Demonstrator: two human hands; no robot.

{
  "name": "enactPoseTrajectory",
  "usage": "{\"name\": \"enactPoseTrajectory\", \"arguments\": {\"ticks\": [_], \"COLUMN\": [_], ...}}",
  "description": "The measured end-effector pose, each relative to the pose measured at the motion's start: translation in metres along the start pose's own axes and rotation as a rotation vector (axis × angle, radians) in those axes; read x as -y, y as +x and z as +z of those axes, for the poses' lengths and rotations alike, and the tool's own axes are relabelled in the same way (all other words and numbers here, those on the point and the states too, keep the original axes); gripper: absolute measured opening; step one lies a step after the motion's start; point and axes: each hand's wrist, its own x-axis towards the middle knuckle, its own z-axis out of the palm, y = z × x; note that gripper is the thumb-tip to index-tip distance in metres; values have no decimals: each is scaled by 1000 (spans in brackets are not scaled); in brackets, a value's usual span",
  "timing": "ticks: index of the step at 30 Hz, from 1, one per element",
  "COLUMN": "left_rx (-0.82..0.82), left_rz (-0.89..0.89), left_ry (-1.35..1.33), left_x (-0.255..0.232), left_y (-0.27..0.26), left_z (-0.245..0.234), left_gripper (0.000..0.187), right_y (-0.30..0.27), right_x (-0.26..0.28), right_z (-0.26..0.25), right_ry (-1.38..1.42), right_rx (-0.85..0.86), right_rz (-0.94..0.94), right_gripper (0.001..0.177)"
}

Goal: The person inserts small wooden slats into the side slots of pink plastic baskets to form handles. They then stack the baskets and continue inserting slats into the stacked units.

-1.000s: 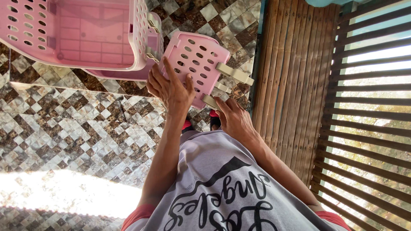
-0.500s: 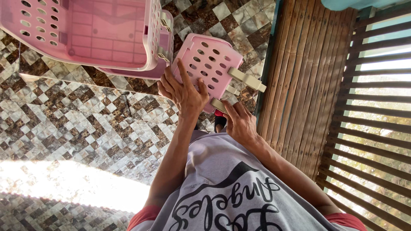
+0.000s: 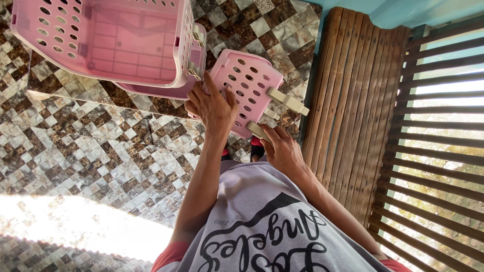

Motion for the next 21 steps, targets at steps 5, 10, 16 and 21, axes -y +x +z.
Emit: {"name": "enactPoseTrajectory", "arguments": {"ticks": [5, 10, 16, 21], "left_rx": [160, 64, 83, 16], "left_rz": [-169, -3, 367, 666], "left_ry": [-23, -69, -246, -458], "left_x": [-2, -21, -48, -47], "left_y": [26, 12, -3, 13], "left_z": [13, 14, -37, -76], "left_gripper": [50, 18, 20, 20], "right_y": [-5, -22, -5, -4], "right_x": [3, 2, -16, -20], "right_z": [-16, -45, -101, -112], "right_ry": [-48, 54, -82, 3], "right_rx": [26, -132, -363, -139], "right_rz": [-37, 58, 48, -181], "right_gripper": [45, 36, 65, 46]}}
